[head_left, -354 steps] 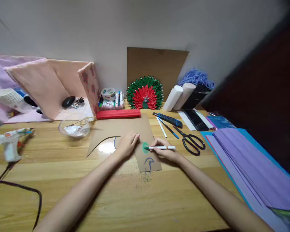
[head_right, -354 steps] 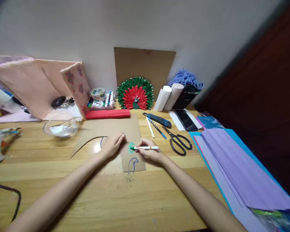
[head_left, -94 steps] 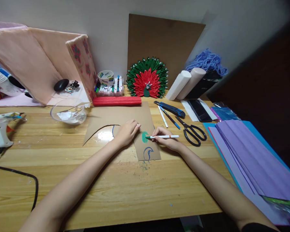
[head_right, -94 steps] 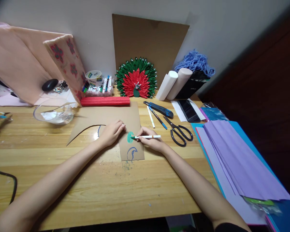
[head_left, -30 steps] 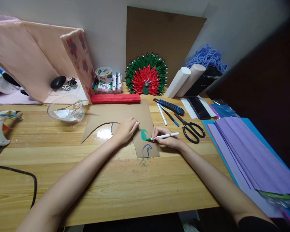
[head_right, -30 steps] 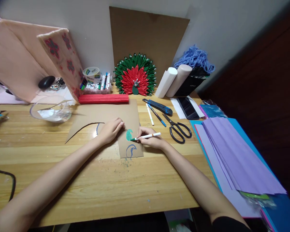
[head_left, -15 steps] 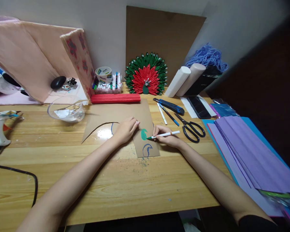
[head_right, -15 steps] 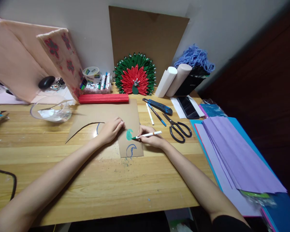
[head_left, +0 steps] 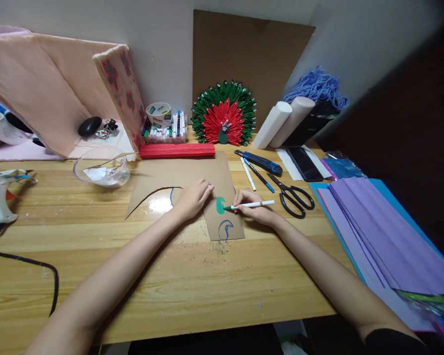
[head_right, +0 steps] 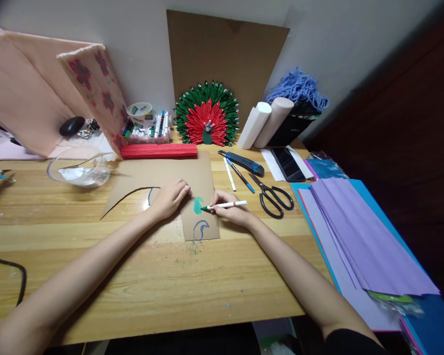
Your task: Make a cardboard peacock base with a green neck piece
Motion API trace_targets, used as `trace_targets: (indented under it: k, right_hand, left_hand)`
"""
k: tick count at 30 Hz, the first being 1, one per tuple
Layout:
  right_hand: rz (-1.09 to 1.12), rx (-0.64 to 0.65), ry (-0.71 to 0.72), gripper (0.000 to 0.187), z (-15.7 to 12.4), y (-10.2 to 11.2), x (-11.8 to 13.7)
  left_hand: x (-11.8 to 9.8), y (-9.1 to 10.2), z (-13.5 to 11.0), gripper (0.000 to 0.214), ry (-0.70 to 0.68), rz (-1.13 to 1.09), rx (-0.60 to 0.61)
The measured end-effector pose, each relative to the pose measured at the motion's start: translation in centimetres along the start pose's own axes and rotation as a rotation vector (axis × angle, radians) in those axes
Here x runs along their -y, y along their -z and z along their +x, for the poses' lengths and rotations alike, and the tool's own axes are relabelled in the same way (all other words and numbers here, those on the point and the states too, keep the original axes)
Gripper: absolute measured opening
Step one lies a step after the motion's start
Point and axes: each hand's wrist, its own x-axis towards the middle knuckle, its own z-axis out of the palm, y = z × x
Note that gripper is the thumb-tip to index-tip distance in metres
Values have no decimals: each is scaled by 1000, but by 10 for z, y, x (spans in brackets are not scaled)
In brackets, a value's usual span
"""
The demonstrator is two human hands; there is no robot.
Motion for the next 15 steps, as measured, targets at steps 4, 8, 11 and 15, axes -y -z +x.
trace_targets:
  k: [4, 8, 11, 15]
  right_hand:
    - [-13, 4, -9, 15, 0, -1, 2]
    - [-28, 13, -24, 18, 0, -3, 7]
    - [-32, 43, -60, 18, 0, -3, 9]
    - [-49, 19, -31, 15, 0, -2, 5]
  left_hand:
    - [0, 0, 0, 36, -6, -2, -4]
    - [1, 0, 0, 35, -4, 3, -4]
    - [1, 0, 0, 35, -3, 4, -2]
    - [1, 0, 0, 35, -1, 3, -1]
